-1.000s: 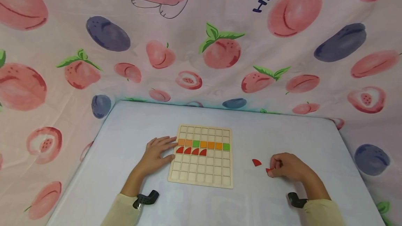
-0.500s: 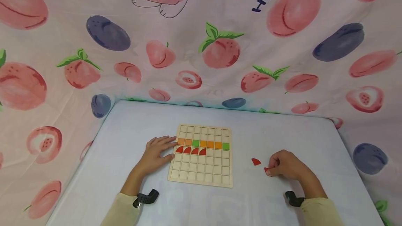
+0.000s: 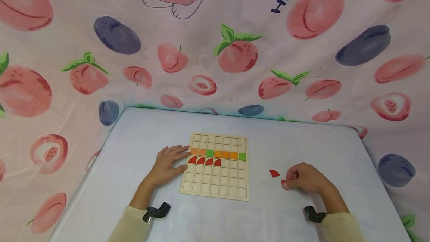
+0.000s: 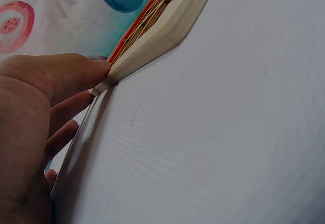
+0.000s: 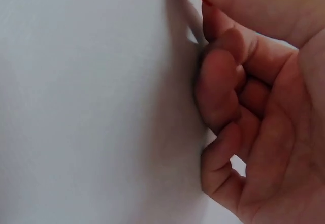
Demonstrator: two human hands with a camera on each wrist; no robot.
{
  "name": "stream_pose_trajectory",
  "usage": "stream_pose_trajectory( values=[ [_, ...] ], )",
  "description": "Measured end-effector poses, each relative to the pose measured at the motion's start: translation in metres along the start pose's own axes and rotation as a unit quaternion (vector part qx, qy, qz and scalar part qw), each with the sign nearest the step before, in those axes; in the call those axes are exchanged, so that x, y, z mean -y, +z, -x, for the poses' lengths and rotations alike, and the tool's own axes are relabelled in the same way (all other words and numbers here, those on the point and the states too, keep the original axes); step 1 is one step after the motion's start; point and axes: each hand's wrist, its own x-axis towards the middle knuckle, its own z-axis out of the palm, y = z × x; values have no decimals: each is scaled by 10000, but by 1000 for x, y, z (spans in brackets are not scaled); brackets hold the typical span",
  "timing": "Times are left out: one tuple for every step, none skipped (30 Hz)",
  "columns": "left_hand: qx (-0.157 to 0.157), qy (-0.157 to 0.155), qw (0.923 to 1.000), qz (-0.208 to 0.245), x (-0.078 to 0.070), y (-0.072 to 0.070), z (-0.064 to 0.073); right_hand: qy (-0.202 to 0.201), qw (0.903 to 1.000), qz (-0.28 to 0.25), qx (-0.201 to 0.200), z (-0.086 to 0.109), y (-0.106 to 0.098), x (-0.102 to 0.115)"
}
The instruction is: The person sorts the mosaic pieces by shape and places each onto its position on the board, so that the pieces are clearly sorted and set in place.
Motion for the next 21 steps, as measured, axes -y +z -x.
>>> stream_pose_trajectory(
  values=[
    [-1, -5, 10000, 0, 0, 0, 0, -31, 10000, -45, 42, 0, 0, 0],
    [-4, 0, 10000, -1, 0, 0, 0, -99, 9999, -98, 85, 1, 0, 1],
    [-6, -2, 10000, 0, 0, 0, 1, -186, 9996, -166, 124, 1, 1, 2],
    [-15, -3, 10000, 11, 0, 0, 1, -279, 9992, -237, 168, 2, 1, 3],
    [-25, -2, 10000, 27, -1, 0, 1, -363, 9987, -302, 195, 2, 1, 5],
    [-33, -2, 10000, 34, -1, 0, 2, -452, 9981, -372, 211, 3, 2, 7],
    [-42, -2, 10000, 36, -1, 0, 2, -556, 9973, -419, 212, 3, 2, 9],
    [-49, -7, 10000, 34, -1, 0, 2, -640, 9966, -480, 189, 3, 3, 12],
    [-54, -16, 10000, 33, -1, 0, 2, -705, 9959, -545, 150, 2, 3, 15],
    [-59, -17, 10000, 34, -1, 0, 2, -741, 9953, -620, 104, 0, 4, 18],
    [-57, -20, 10000, 24, -1, 0, 2, -783, 9945, -702, 36, -1, 6, 21],
    [-51, -24, 10000, 11, -1, 0, 2, -841, 9935, -767, -20, -4, 7, 25],
    [-49, -24, 10000, 11, -1, 0, 2, -884, 9926, -832, -83, -6, 9, 28],
    [-46, -25, 10000, 12, -1, 0, 2, -911, 9919, -873, -153, -9, 12, 31],
    [-40, -25, 10000, 14, -1, 0, 1, -927, 9913, -906, -218, -13, 14, 34],
    [-34, -23, 10000, 12, -1, 0, 1, -955, 9906, -944, -262, -16, 16, 37],
    [-25, -24, 10000, 5, -1, 0, 1, -942, 9902, -977, -324, -19, 19, 40],
    [-19, -29, 10000, 10, -1, 0, 1, -955, 9897, -995, -378, -22, 21, 43],
    [-16, -32, 10000, 14, -2, 0, 0, -913, 9895, -1024, -453, -26, 24, 46],
    [-8, -38, 10000, 14, -2, 0, 0, -866, 9891, -1073, -520, -29, 26, 48],
    [-1, -41, 10000, 17, -2, -1, 0, -819, 9883, -1140, -592, -33, 28, 52]
  ],
)
